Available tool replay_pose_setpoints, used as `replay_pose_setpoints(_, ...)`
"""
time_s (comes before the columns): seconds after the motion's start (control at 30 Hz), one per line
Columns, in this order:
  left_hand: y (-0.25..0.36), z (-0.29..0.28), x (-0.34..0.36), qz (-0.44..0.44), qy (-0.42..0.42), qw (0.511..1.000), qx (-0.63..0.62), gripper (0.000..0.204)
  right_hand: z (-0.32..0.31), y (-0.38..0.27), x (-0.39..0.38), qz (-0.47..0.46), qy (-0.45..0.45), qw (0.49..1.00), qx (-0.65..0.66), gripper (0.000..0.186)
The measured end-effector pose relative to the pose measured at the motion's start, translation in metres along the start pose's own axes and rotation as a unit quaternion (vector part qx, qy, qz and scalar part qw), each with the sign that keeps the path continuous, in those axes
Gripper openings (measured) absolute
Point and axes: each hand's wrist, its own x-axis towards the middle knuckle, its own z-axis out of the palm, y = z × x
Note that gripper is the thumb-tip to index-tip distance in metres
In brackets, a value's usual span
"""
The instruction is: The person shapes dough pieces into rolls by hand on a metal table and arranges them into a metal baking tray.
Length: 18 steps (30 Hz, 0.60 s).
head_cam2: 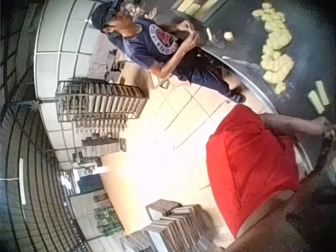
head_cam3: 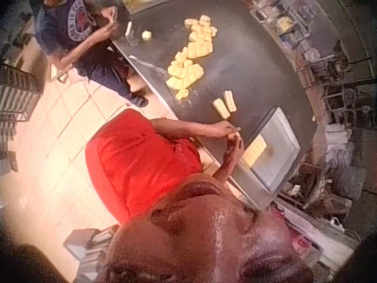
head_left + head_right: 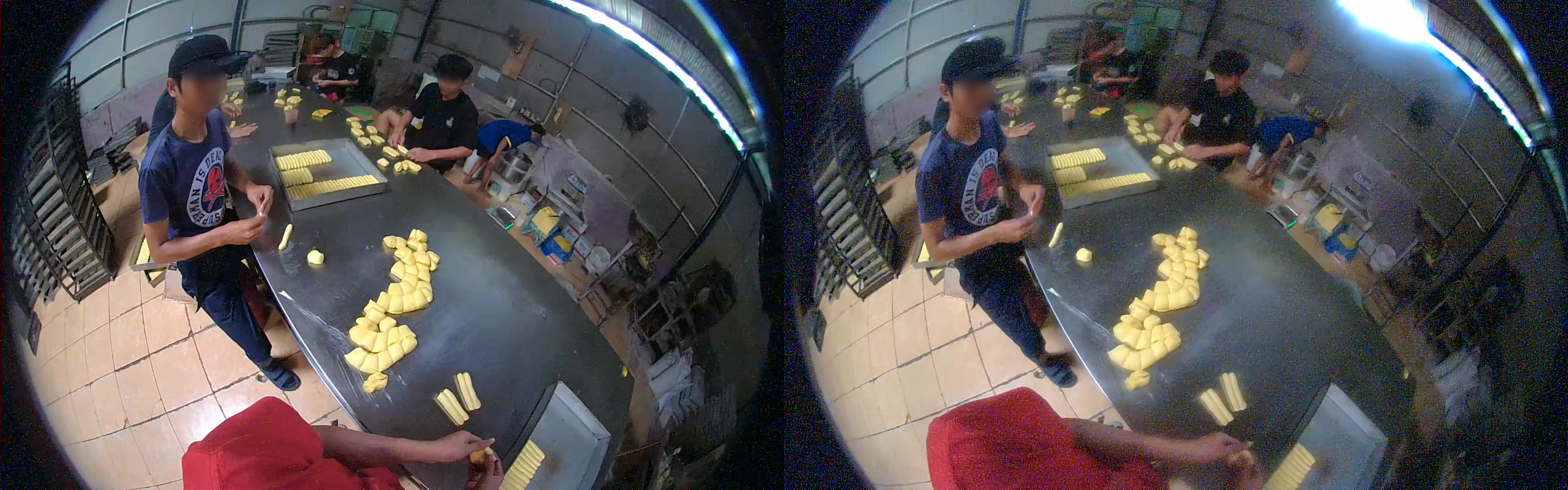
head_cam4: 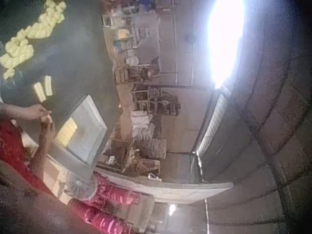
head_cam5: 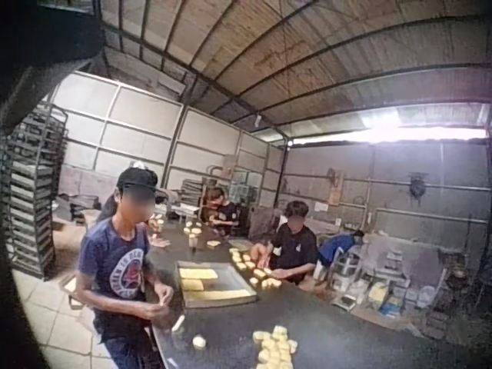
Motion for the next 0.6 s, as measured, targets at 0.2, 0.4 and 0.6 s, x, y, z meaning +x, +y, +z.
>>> replay_pose_setpoints(0.2, 0.027, -0.01, -0.02, 0.096, 0.001, 0.995, 0.026, 0.05, -0.012, 0.016, 0.023, -0.081, 0.014, 0.978, -0.192, 0.023)
replay_pose_setpoints(0.4, 0.04, -0.023, -0.028, 0.05, 0.015, 0.998, -0.039, 0.03, -0.042, 0.055, 0.071, -0.176, -0.006, 0.957, -0.23, 0.024)
replay_pose_setpoints(0.6, 0.011, -0.029, -0.023, -0.087, 0.084, 0.96, -0.254, 0.05, -0.011, 0.033, 0.048, -0.149, -0.029, 0.977, -0.151, 0.029)
